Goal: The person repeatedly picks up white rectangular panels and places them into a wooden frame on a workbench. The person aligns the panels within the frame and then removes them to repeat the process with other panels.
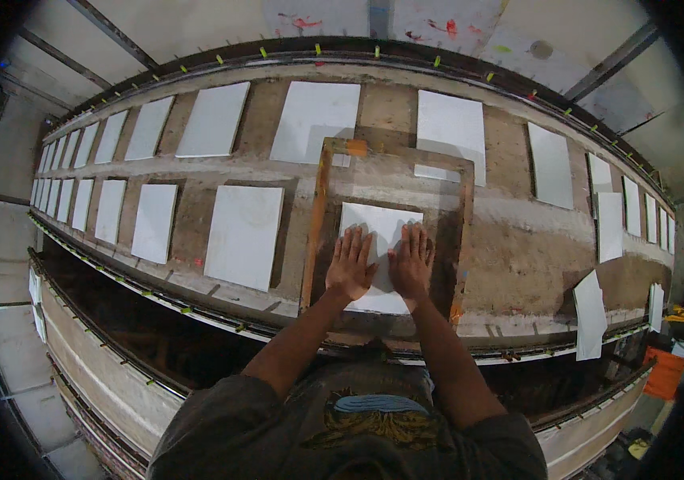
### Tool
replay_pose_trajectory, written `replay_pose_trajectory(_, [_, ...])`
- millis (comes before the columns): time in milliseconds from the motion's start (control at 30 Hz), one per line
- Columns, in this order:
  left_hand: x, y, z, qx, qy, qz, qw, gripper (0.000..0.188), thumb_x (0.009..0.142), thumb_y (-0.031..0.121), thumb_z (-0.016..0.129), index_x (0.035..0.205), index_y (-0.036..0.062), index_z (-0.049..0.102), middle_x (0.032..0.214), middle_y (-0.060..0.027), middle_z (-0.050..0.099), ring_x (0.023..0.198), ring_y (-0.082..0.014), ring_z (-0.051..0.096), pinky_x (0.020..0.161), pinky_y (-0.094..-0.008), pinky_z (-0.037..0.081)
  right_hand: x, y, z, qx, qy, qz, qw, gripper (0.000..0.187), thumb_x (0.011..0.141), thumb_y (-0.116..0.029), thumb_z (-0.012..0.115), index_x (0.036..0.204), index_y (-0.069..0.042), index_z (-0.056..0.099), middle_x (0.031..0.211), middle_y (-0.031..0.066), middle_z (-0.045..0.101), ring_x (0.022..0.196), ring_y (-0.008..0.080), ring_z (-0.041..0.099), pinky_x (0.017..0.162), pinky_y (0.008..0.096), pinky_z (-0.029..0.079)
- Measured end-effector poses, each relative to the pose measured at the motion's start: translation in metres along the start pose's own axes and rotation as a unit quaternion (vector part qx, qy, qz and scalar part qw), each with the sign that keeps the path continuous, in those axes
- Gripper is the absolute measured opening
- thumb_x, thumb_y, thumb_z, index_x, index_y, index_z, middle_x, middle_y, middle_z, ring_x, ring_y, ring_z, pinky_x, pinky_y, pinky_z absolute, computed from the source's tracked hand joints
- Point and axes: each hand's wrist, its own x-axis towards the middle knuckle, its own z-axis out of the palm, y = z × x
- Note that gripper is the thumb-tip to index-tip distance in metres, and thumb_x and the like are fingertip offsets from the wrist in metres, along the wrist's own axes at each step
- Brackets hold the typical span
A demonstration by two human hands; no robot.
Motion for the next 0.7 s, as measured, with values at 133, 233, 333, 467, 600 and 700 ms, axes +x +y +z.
replay_pose_trajectory(133, [-0.004,0.001,0.001,0.006,-0.035,-0.010,0.999,0.073,0.104,0.046,0.037,0.161,0.0093,0.010,0.168,-0.0180,0.002,0.155,-0.0359,0.001,0.125,-0.0485,0.005,0.001,-0.006,-0.003,-0.035,-0.053,0.039,0.997,0.075,0.099,-0.046,0.050,0.159,-0.011,0.022,0.165,0.0131,0.021,0.153,0.0355,0.016,0.121,0.0581,0.012])
replay_pose_trajectory(233, [-0.003,0.003,-0.003,0.018,-0.055,-0.017,0.998,0.073,0.104,0.047,0.036,0.161,0.0100,0.009,0.168,-0.0174,0.002,0.155,-0.0349,-0.001,0.125,-0.0479,0.003,-0.004,-0.005,-0.005,-0.019,-0.053,0.031,0.998,0.077,0.099,-0.050,0.048,0.161,-0.015,0.019,0.166,0.0115,0.018,0.154,0.0354,0.014,0.122,0.0572,0.010])
replay_pose_trajectory(333, [-0.003,0.003,-0.007,0.017,-0.051,-0.016,0.998,0.073,0.104,0.047,0.034,0.161,0.0099,0.010,0.168,-0.0174,0.001,0.155,-0.0346,-0.001,0.125,-0.0478,0.003,0.000,-0.009,-0.008,-0.010,-0.048,0.038,0.998,0.076,0.100,-0.051,0.047,0.161,-0.017,0.018,0.167,0.0105,0.017,0.154,0.0349,0.013,0.122,0.0579,0.011])
replay_pose_trajectory(467, [0.002,-0.003,0.008,-0.009,-0.001,0.003,1.000,0.075,0.103,0.050,0.039,0.161,0.0095,0.016,0.168,-0.0182,0.003,0.155,-0.0349,-0.001,0.125,-0.0494,0.003,0.000,0.000,0.002,-0.001,0.016,0.001,1.000,0.080,0.097,-0.057,0.050,0.160,-0.016,0.022,0.165,0.0140,0.021,0.153,0.0371,0.015,0.122,0.0582,0.011])
replay_pose_trajectory(600, [-0.010,-0.022,-0.002,-0.042,0.064,0.032,0.997,0.079,0.098,0.053,0.052,0.158,0.0086,0.026,0.166,-0.0211,0.011,0.154,-0.0386,0.006,0.123,-0.0544,0.008,-0.011,0.010,-0.022,-0.054,0.031,0.002,0.998,0.081,0.096,-0.056,0.054,0.158,-0.014,0.026,0.161,0.0212,0.028,0.149,0.0422,0.023,0.121,0.0574,0.017])
replay_pose_trajectory(700, [-0.036,-0.033,-0.028,-0.020,0.130,-0.043,0.990,0.081,0.093,0.051,0.061,0.156,0.0092,0.031,0.161,-0.0256,0.022,0.149,-0.0432,0.020,0.120,-0.0581,0.017,-0.036,0.033,-0.051,-0.060,0.080,0.064,0.993,0.082,0.091,-0.049,0.063,0.156,-0.013,0.028,0.156,0.0233,0.033,0.146,0.0438,0.029,0.117,0.0572,0.024])
